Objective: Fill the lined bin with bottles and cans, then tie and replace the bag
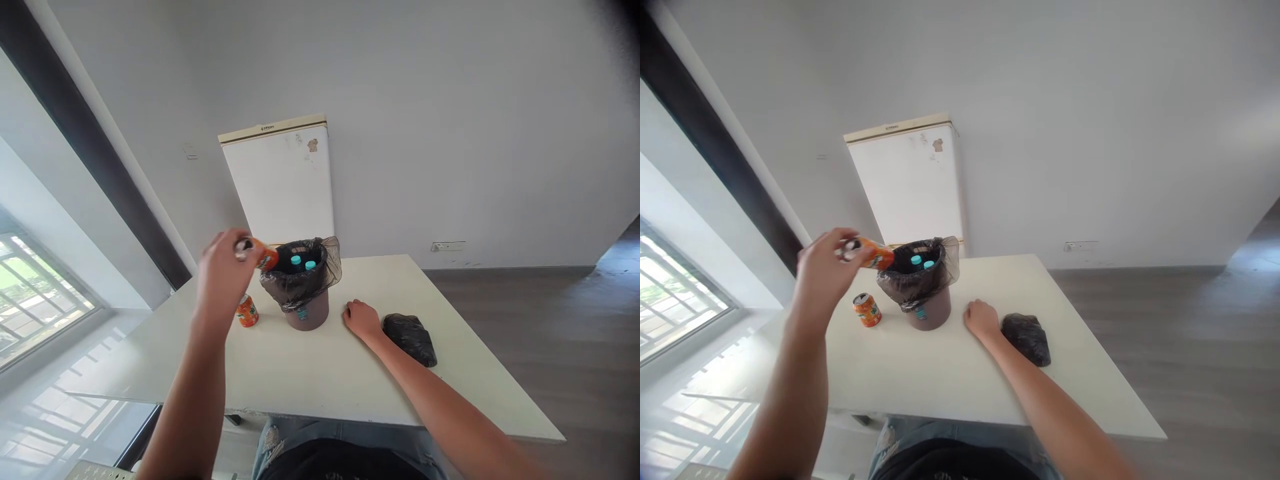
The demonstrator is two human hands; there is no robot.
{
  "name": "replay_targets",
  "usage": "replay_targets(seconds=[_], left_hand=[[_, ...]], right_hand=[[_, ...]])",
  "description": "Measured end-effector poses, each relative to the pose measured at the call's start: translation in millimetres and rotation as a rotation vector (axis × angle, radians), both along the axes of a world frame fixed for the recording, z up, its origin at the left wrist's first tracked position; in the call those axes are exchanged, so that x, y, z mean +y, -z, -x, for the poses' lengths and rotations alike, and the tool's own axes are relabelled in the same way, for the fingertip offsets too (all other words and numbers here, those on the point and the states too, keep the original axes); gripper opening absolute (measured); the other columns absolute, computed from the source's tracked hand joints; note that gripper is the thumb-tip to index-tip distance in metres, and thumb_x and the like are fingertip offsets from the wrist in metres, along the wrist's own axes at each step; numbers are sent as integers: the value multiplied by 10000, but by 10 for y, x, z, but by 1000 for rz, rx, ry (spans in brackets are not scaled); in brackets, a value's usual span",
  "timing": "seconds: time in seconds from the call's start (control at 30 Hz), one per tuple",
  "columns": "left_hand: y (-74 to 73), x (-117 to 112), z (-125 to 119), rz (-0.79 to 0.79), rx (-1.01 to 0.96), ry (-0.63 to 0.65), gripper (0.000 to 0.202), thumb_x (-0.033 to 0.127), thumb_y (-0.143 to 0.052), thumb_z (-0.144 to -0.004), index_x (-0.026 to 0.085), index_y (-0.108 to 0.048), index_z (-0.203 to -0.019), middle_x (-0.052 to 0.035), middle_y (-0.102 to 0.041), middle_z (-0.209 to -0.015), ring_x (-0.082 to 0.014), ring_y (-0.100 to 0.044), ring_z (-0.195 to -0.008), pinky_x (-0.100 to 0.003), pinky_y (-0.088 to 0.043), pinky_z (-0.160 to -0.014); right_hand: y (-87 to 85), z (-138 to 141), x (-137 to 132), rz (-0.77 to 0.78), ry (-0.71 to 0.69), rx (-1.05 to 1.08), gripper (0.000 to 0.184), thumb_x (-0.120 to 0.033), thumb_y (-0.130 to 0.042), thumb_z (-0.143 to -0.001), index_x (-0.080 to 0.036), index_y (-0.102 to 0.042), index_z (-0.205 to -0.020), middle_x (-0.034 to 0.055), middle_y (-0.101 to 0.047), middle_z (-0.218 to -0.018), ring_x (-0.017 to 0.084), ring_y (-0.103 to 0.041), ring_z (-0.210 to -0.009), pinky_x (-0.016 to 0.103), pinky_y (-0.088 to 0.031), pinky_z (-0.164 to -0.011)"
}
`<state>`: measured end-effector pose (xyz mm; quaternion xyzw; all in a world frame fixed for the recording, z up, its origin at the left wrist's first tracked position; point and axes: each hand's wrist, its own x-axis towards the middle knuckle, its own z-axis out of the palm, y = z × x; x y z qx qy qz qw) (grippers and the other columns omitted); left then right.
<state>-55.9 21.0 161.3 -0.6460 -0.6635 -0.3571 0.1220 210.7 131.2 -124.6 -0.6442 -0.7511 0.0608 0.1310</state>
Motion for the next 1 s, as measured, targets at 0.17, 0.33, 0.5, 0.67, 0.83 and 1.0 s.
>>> replay_targets(seconds=[0.17,0.33,0.5,0.67,0.83,1.0], left_hand=[[-47,624,-171,289,134,159,345,399,-684,-851,225,-729,-1145,-85,-752,-1198,-288,-675,-1134,-349,-539,-909],[3,1001,-178,597,366,216,438,431,-765,-814,220,-730,-1195,-89,-726,-1314,-269,-675,-1163,-288,-529,-891],[140,1170,-260,732,517,193,319,315,-780,-792,183,-761,-1082,-112,-760,-1201,-265,-707,-1044,-283,-530,-821],[266,1357,-304,847,581,187,297,141,-720,-745,194,-782,-1030,-116,-778,-1123,-276,-723,-973,-317,-539,-813],[333,1490,-306,952,589,183,261,149,-730,-733,185,-787,-985,-131,-792,-1070,-297,-728,-943,-352,-552,-831],[415,1515,-307,927,549,172,264,162,-744,-719,186,-795,-978,-140,-793,-1077,-290,-734,-921,-339,-559,-802]], right_hand=[[-4,-8,-2,10,-13,17,304,-239,-427,-1031,-158,-720,-1011,121,-708,-1068,219,-680,-956,287,-423,-754],[-12,-15,8,33,-8,33,322,-239,-410,-1038,-166,-723,-1020,125,-704,-1081,227,-675,-968,297,-432,-775],[8,-18,28,30,-3,33,329,-242,-409,-1029,-161,-728,-1034,132,-704,-1087,236,-674,-986,308,-438,-797],[36,-21,45,18,-7,25,312,-252,-421,-1027,-163,-720,-1003,121,-706,-1074,231,-680,-973,303,-432,-769],[49,-23,53,19,2,24,306,-248,-423,-1029,-163,-715,-1008,122,-708,-1082,232,-681,-980,302,-435,-769],[56,-30,61,16,-5,35,315,-249,-420,-1021,-169,-722,-979,111,-713,-1057,221,-680,-962,293,-431,-745]])
